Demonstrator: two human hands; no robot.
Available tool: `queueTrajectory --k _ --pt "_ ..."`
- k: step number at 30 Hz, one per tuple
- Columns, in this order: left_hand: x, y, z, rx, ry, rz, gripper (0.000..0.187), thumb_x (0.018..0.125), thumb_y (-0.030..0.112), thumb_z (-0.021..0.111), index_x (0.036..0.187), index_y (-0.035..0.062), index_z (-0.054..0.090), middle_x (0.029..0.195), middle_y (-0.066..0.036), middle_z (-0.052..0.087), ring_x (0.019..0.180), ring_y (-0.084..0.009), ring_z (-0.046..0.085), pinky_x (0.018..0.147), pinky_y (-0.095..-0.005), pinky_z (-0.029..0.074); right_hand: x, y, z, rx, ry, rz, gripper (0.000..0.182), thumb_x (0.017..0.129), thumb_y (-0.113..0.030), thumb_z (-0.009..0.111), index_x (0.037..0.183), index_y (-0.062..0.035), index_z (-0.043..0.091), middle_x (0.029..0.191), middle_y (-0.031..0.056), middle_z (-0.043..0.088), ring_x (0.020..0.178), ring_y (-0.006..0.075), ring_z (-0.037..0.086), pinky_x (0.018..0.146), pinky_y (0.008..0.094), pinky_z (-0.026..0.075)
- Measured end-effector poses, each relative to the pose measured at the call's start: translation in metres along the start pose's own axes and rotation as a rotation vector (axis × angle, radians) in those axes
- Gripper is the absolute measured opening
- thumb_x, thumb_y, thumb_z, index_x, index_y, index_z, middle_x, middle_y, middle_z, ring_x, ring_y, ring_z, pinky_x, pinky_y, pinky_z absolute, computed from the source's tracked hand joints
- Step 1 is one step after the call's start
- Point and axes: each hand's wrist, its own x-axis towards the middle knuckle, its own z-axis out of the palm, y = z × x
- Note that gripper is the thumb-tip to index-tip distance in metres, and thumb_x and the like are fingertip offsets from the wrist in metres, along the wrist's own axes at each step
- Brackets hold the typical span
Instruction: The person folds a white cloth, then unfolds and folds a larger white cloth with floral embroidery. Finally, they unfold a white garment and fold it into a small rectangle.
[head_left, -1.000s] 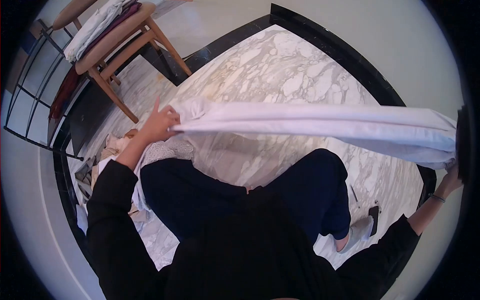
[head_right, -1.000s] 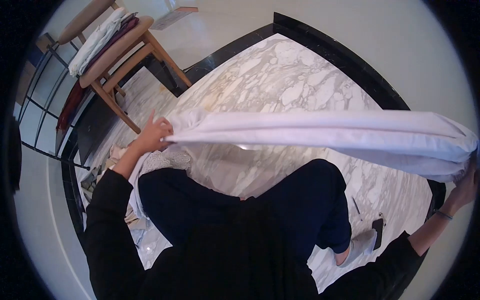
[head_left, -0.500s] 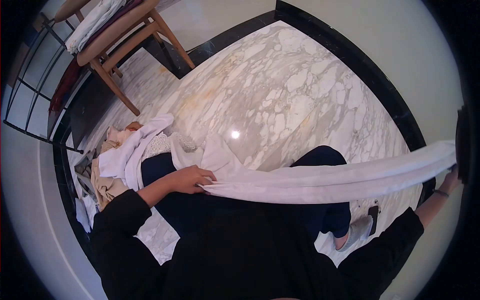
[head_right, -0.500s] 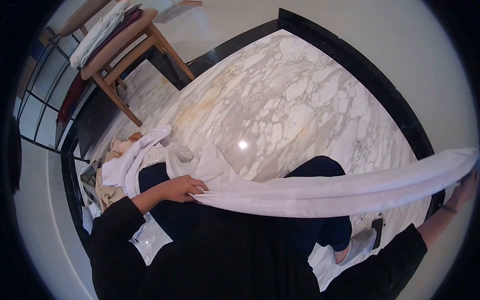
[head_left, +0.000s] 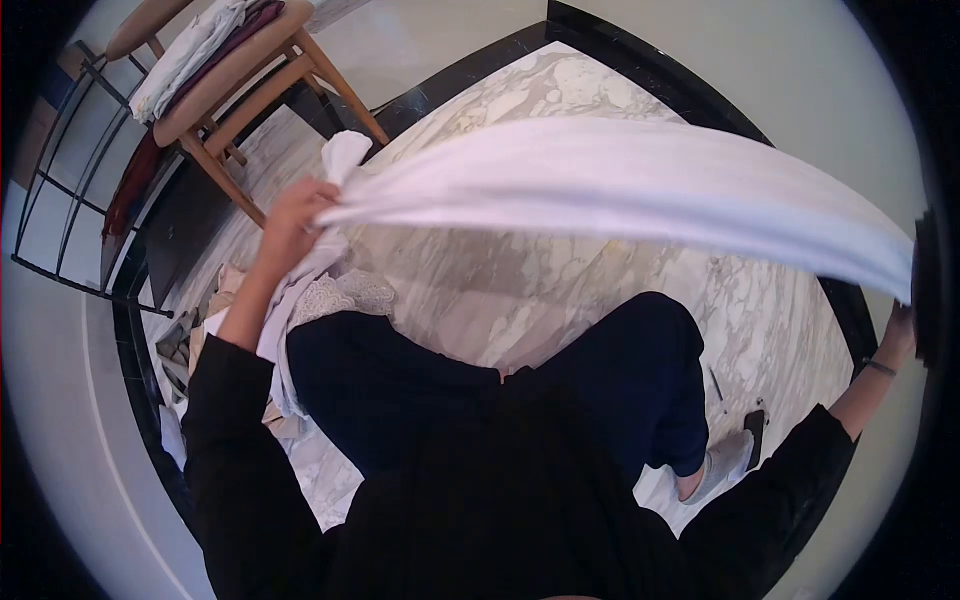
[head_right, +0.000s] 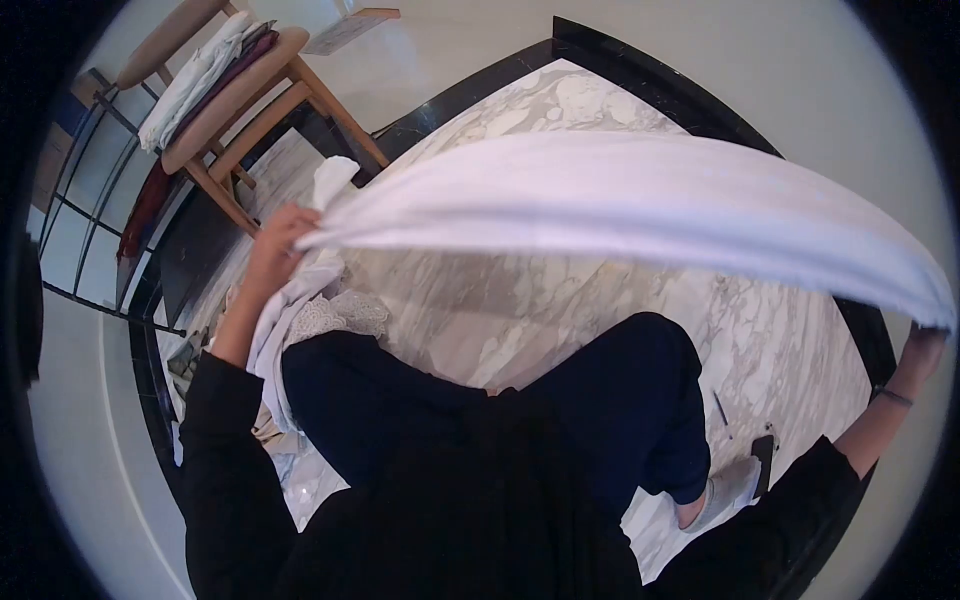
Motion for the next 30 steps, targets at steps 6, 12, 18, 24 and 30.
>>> queueTrajectory --k 6,12,18,24,30 --pt "-0.051 0.072 0.08 -0.312 -0.587 -0.025 0.03 0.072 0.014 0.074 0.094 0.0058 0.055 0.098 -0.012 0.058 0.097 -0.0342 0.059 0.084 -0.0424 0.051 0.058 0.098 -0.112 -0.014 0.029 0.21 0.041 0.097 -0.025 0.048 0.126 0.0043 0.05 0.125 0.0187 0.056 0.112 0.0302 0.055 0.097 0.0448 0.044" --pt "-0.071 0.072 0.141 -0.314 -0.745 -0.181 0.049 0.076 0.01 0.068 0.12 0.0193 0.051 0.091 -0.014 0.064 0.082 -0.0366 0.063 0.072 -0.0432 0.05 0.079 0.172 -0.087 0.137 -0.117 0.44 0.042 0.098 -0.023 0.043 0.13 0.0039 0.049 0.13 0.0191 0.054 0.117 0.0316 0.054 0.101 0.0461 0.044" --pt "-0.011 -0.033 0.103 0.398 -0.137 -0.409 0.063 0.079 0.012 0.062 0.137 0.0294 0.046 0.071 -0.014 0.062 0.067 -0.0327 0.061 0.062 -0.0457 0.048 0.09 0.188 0.035 0.286 -0.259 0.461 0.046 0.1 -0.028 0.038 0.132 0.0028 0.047 0.137 0.019 0.049 0.124 0.0332 0.05 0.108 0.0485 0.039" --pt "0.035 -0.055 0.003 0.553 0.393 -0.274 0.05 0.067 0.003 0.067 0.112 0.0232 0.064 0.075 -0.006 0.062 0.07 -0.0236 0.059 0.068 -0.0361 0.045 0.087 0.163 0.092 0.372 -0.127 0.281 0.044 0.099 -0.032 0.039 0.129 -0.0018 0.05 0.136 0.0176 0.05 0.124 0.0331 0.05 0.108 0.047 0.039" --pt "0.024 -0.049 0.033 0.612 0.29 -0.082 0.039 0.066 0.001 0.066 0.102 0.0161 0.066 0.09 0.0 0.068 0.081 -0.0183 0.062 0.076 -0.0344 0.041 0.077 0.245 0.063 0.368 -0.13 0.311 0.051 0.098 -0.037 0.039 0.134 -0.0019 0.047 0.14 0.0159 0.048 0.127 0.0328 0.047 0.108 0.0475 0.037"
